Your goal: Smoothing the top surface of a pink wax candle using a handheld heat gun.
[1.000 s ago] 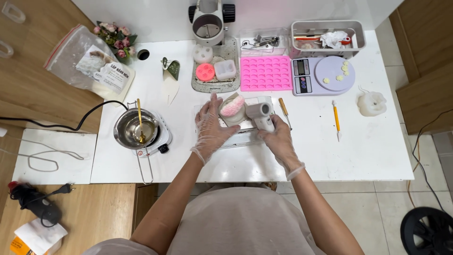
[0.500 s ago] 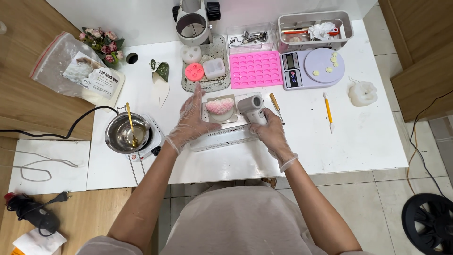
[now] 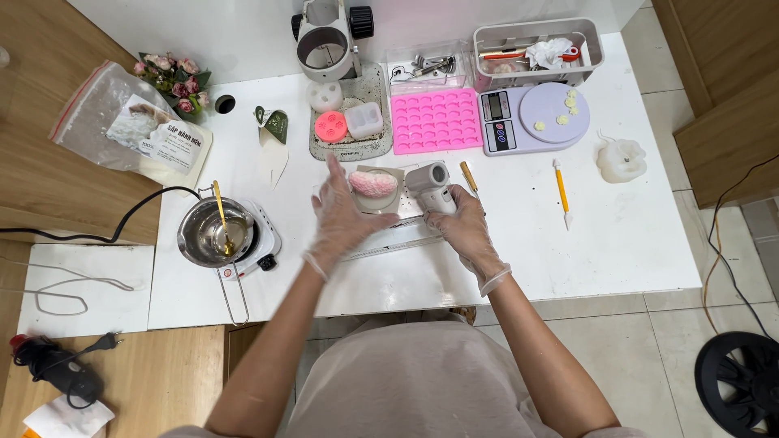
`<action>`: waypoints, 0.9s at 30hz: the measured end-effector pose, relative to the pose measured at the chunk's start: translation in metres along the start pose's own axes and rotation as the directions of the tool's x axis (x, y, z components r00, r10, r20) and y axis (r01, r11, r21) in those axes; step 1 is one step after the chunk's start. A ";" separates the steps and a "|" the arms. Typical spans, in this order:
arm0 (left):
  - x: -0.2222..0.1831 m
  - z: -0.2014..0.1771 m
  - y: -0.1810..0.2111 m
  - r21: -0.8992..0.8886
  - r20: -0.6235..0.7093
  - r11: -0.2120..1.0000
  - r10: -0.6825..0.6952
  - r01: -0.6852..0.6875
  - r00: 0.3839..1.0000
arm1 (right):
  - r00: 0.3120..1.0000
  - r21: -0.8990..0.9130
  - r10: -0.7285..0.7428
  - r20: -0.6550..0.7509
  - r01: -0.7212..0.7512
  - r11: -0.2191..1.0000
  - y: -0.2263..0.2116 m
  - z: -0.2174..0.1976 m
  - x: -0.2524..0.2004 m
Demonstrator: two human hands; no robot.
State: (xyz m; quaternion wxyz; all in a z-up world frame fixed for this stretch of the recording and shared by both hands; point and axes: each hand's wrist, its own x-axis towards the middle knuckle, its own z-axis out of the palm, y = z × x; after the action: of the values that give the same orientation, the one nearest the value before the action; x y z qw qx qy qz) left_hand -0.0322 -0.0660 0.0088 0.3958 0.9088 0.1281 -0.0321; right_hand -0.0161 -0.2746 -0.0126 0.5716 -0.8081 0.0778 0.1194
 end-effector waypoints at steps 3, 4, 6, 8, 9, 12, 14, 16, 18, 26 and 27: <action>-0.020 0.014 0.030 -0.027 -0.143 0.992 -0.128 0.126 0.981 | 1.000 0.041 0.007 -0.014 -0.007 0.999 -0.003 -0.001 0.002; -0.020 0.021 0.026 -0.027 -0.143 0.992 -0.129 0.126 0.981 | 1.000 0.041 0.007 -0.013 -0.007 0.999 -0.004 -0.001 0.001; -0.020 0.037 0.019 0.008 -0.221 0.993 -0.113 0.118 0.969 | 1.000 0.026 0.012 -0.007 -0.012 1.000 -0.005 -0.002 -0.001; -0.018 0.035 0.018 -0.008 -0.213 0.994 -0.106 0.107 0.971 | 1.000 0.035 0.013 0.000 -0.013 0.999 -0.007 -0.005 -0.002; -0.018 0.032 0.016 -0.021 -0.207 0.995 -0.098 0.096 0.973 | 1.000 0.046 0.013 0.009 -0.013 0.999 -0.008 -0.005 -0.003; -0.004 0.023 -0.007 -0.020 -0.088 1.000 0.014 -0.016 0.996 | 1.000 0.041 0.010 0.017 -0.010 0.999 -0.012 -0.006 -0.005; -0.008 0.014 -0.010 -0.032 -0.072 0.999 0.023 -0.026 0.997 | 1.000 0.050 0.012 0.021 -0.013 0.999 -0.009 -0.006 -0.005; -0.010 0.009 -0.009 -0.042 -0.058 0.998 0.036 -0.038 0.998 | 1.000 0.061 0.012 0.025 -0.013 0.998 -0.008 -0.003 -0.003; -0.012 0.012 -0.003 -0.034 -0.024 0.999 0.030 -0.031 0.999 | 0.999 0.081 0.015 0.038 -0.018 0.997 -0.006 -0.002 -0.001; 0.016 -0.001 -0.016 0.034 0.087 0.995 0.095 -0.098 0.992 | 0.995 0.036 0.013 0.094 -0.017 0.999 -0.004 -0.001 0.002; 0.018 -0.007 -0.016 0.048 0.147 0.991 0.118 -0.126 0.982 | 0.994 0.031 0.017 0.105 -0.020 0.999 -0.003 -0.001 0.002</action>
State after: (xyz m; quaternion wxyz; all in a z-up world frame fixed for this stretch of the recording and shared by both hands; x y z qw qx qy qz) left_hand -0.0193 -0.0470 -0.0006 0.3789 0.9212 0.0422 -0.0771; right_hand -0.0129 -0.2749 -0.0098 0.5866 -0.7907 0.0571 0.1656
